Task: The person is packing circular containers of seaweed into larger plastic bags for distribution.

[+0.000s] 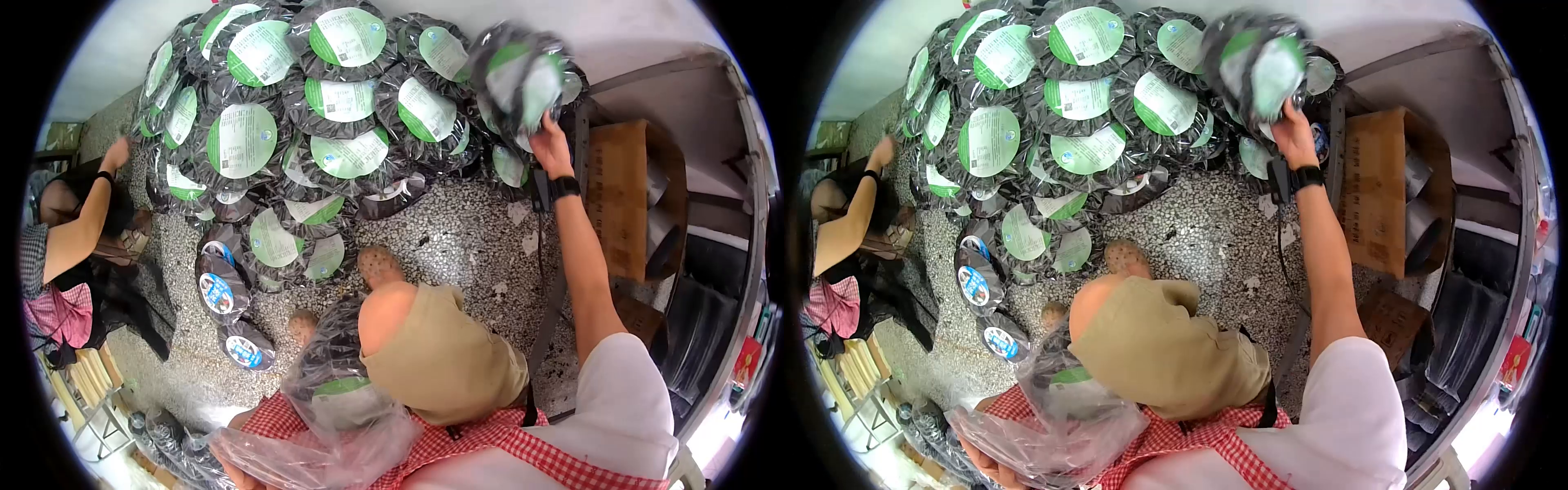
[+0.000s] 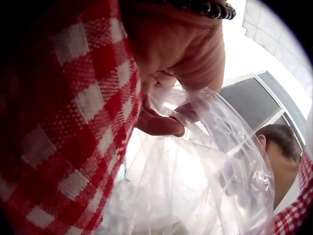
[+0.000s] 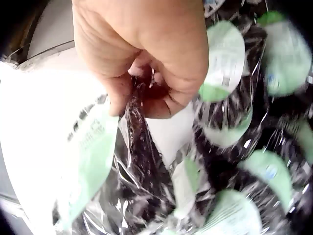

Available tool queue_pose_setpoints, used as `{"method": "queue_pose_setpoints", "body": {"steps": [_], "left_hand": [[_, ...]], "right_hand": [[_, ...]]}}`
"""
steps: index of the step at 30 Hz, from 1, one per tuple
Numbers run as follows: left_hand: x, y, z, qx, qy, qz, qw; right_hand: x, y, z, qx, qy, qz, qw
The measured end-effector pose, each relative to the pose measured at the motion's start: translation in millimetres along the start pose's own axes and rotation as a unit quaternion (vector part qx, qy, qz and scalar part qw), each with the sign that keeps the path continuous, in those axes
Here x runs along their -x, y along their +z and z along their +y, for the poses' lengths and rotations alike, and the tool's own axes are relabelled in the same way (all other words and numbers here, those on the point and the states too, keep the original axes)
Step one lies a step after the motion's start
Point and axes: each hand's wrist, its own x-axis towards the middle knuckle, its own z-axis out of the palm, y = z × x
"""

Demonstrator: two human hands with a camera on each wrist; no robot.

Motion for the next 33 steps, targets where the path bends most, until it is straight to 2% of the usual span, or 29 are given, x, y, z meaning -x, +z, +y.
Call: {"method": "queue_pose_setpoints", "body": {"steps": [2, 3, 4, 6, 7, 9, 10, 12, 14, 15, 16, 18, 20, 21, 22, 23, 24, 26, 27, 28, 30, 31, 32, 33], "left_hand": [[-10, 22, 20, -0.040, 0.020, 0.014, 0.999], [-13, 29, 27, -0.078, 0.040, 0.029, 0.996], [-12, 20, 20, -0.080, 0.038, 0.031, 0.996], [-3, -3, -2, -0.031, 0.041, 0.004, 0.999], [-1, 2, 8, -0.034, 0.043, 0.013, 0.998], [6, 20, 32, -0.048, 0.007, 0.070, 0.996], [8, 29, 42, -0.050, -0.008, 0.097, 0.994], [12, 34, 54, 0.006, -0.016, 0.110, 0.994], [22, 29, 60, 0.008, 0.035, 0.131, 0.991], [28, 30, 65, 0.072, 0.033, 0.163, 0.983], [35, 27, 68, -0.013, 0.052, 0.182, 0.982], [45, 38, 83, 0.097, 0.040, 0.165, 0.981], [46, 47, 72, 0.134, 0.203, -0.016, 0.970], [49, 65, 89, 0.222, 0.090, -0.029, 0.970], [58, 80, 104, 0.309, -0.022, -0.042, 0.950], [71, 79, 83, 0.154, 0.048, -0.064, 0.985], [83, 78, 60, -0.006, 0.110, -0.085, 0.990], [90, 89, 92, 0.246, 0.024, -0.071, 0.966], [81, 87, 80, 0.249, 0.051, -0.006, 0.967], [76, 81, 61, 0.235, 0.097, 0.012, 0.967], [78, 83, 28, 0.287, 0.138, -0.085, 0.944], [84, 87, 50, 0.315, 0.113, -0.082, 0.939], [89, 93, 71, 0.344, 0.088, -0.082, 0.931], [92, 97, 70, 0.323, 0.100, -0.041, 0.940]], "right_hand": [[-40, 10, 16, -0.083, -0.020, 0.013, 0.996], [-74, -5, 29, -0.039, 0.026, 0.047, 0.998], [-96, 8, 45, 0.037, 0.046, 0.105, 0.993], [-106, 42, 73, 0.161, 0.066, 0.115, 0.978], [-108, 54, 77, 0.158, 0.070, 0.106, 0.979], [-106, 76, 83, 0.230, 0.064, 0.176, 0.955], [-91, 74, 82, 0.406, -0.056, 0.083, 0.908], [-74, 91, 63, 0.191, 0.039, 0.175, 0.965], [-39, 109, 34, 0.180, 0.019, 0.148, 0.972], [-16, 121, 17, 0.144, 0.015, 0.078, 0.986], [13, 134, 1, 0.108, 0.012, 0.007, 0.994], [95, 181, -33, 0.093, -0.009, -0.097, 0.991], [195, 237, -59, 0.149, -0.039, -0.202, 0.967], [231, 252, -64, 0.180, -0.033, -0.253, 0.950], [262, 261, -64, 0.210, -0.030, -0.302, 0.929], [296, 265, -59, 0.308, -0.086, -0.293, 0.901], [328, 268, -55, 0.402, -0.143, -0.277, 0.861], [370, 280, -56, 0.362, -0.110, -0.337, 0.862], [373, 279, -63, 0.316, -0.031, -0.360, 0.877], [374, 267, -63, 0.275, -0.006, -0.385, 0.881], [374, 255, -59, 0.268, 0.086, -0.400, 0.872], [378, 255, -55, 0.291, 0.114, -0.367, 0.876], [367, 215, -42, 0.341, 0.086, -0.298, 0.887], [378, 220, -52, 0.305, 0.129, -0.334, 0.883]]}}
